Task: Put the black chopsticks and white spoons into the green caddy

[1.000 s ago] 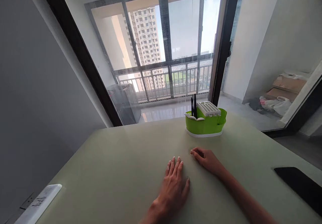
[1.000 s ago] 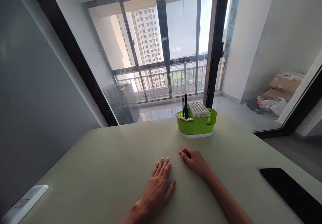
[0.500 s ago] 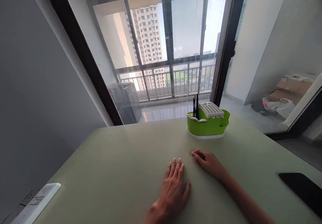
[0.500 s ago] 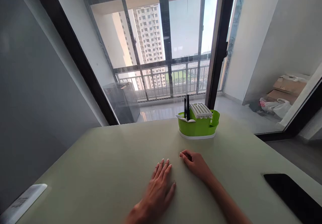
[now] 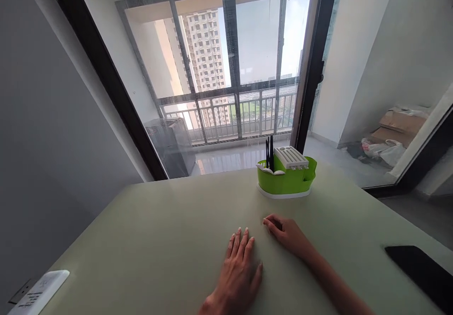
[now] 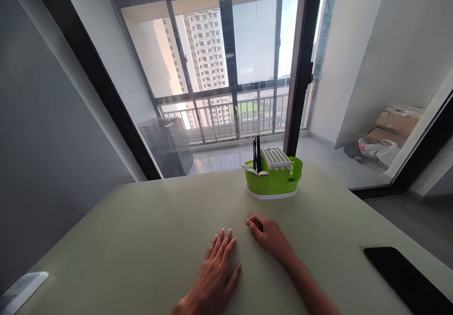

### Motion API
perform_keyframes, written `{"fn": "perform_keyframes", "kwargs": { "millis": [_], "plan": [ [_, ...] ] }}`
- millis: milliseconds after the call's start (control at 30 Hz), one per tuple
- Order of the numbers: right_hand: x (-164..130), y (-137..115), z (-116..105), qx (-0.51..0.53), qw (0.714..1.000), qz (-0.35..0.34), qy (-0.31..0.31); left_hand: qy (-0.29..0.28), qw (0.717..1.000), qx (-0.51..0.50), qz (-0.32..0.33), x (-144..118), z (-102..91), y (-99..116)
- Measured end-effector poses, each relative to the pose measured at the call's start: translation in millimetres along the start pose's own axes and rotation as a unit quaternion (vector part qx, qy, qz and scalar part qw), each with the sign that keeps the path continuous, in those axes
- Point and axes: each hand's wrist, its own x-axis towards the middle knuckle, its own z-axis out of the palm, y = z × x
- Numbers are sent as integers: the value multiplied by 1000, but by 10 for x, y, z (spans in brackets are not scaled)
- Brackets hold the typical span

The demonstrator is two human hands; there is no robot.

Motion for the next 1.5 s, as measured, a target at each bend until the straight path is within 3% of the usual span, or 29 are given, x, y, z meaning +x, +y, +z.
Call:
{"fn": "perform_keyframes", "kwargs": {
  "millis": [700, 1500],
  "plan": [
    [10, -5, -3, -2, 1000, -3, 5, 12, 1000, -3, 5, 5, -19, 4],
    [-7, 16, 31, 17, 1000, 11, -1, -15, 999, 32, 9, 2, -71, 43]
  ]
}}
